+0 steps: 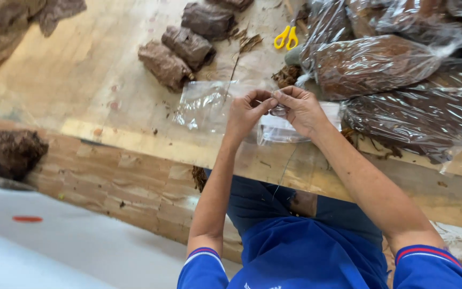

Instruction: The person places dried brown material into clear plastic bags on a wooden table, seals each bag, and sets it aside. The process repeats with multiple pieces of material and several bags.

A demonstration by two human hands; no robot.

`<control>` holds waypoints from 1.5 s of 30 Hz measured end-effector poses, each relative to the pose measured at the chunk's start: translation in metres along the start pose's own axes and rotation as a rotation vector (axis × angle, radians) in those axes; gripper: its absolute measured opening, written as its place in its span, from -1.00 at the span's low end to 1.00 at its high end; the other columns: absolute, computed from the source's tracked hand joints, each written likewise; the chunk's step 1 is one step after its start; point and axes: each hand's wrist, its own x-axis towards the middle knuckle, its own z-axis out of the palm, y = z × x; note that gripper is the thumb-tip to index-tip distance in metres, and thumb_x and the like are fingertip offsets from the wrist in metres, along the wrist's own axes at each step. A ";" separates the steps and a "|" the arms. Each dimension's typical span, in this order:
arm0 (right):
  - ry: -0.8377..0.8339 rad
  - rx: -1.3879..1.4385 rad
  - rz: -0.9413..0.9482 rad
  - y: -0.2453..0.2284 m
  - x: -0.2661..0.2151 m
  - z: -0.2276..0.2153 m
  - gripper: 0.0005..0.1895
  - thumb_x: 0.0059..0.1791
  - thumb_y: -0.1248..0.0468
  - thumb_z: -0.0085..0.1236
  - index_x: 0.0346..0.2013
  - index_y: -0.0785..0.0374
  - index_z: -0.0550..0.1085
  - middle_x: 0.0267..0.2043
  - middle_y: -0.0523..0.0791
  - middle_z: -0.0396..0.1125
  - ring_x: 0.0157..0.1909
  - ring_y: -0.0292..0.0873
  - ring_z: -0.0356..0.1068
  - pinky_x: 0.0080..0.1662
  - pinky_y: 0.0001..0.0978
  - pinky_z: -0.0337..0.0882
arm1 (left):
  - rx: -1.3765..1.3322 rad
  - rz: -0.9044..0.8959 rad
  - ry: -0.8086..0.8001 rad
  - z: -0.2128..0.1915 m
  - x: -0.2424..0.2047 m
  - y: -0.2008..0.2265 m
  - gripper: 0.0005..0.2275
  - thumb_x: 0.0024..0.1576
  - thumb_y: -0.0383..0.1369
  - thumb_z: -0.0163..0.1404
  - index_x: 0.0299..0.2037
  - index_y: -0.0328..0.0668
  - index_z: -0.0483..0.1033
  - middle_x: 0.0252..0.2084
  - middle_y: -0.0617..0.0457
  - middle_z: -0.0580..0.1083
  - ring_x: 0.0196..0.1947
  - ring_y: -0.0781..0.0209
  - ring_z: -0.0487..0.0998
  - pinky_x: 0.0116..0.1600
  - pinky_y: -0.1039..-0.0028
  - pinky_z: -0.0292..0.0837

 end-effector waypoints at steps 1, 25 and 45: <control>0.018 0.055 0.022 0.002 0.006 -0.005 -0.88 -0.04 0.37 0.40 -0.29 0.28 0.57 -0.42 -0.08 0.49 -0.42 -0.22 0.55 -0.40 -0.52 0.54 | 0.039 0.044 -0.057 -0.001 0.010 0.005 -0.81 0.03 -0.23 0.35 -0.25 -0.08 0.70 -0.45 0.08 0.62 -0.51 0.37 0.63 -0.30 0.59 0.53; -0.121 -0.103 -0.072 -0.026 -0.010 -0.006 -0.61 -0.12 0.56 0.29 -0.12 0.12 0.45 -0.51 -0.24 0.27 -0.60 -0.45 0.18 -0.60 -0.71 0.12 | 0.252 -0.028 0.174 0.018 0.048 -0.054 -0.80 0.22 -0.14 -0.12 -0.19 0.07 0.54 -0.37 -0.09 0.58 -0.30 -0.16 0.63 -0.11 0.05 0.56; 0.157 -1.542 -0.780 -0.008 -0.009 -0.015 -0.38 0.05 0.36 0.03 0.39 -0.18 0.42 -0.20 0.00 0.27 -0.33 0.27 0.44 -0.25 0.17 0.51 | -0.814 -0.144 -0.166 0.008 0.044 -0.031 -0.83 0.26 -0.29 0.13 -0.18 -0.21 0.46 -0.68 0.22 0.21 -0.76 0.44 0.29 -0.62 0.55 0.38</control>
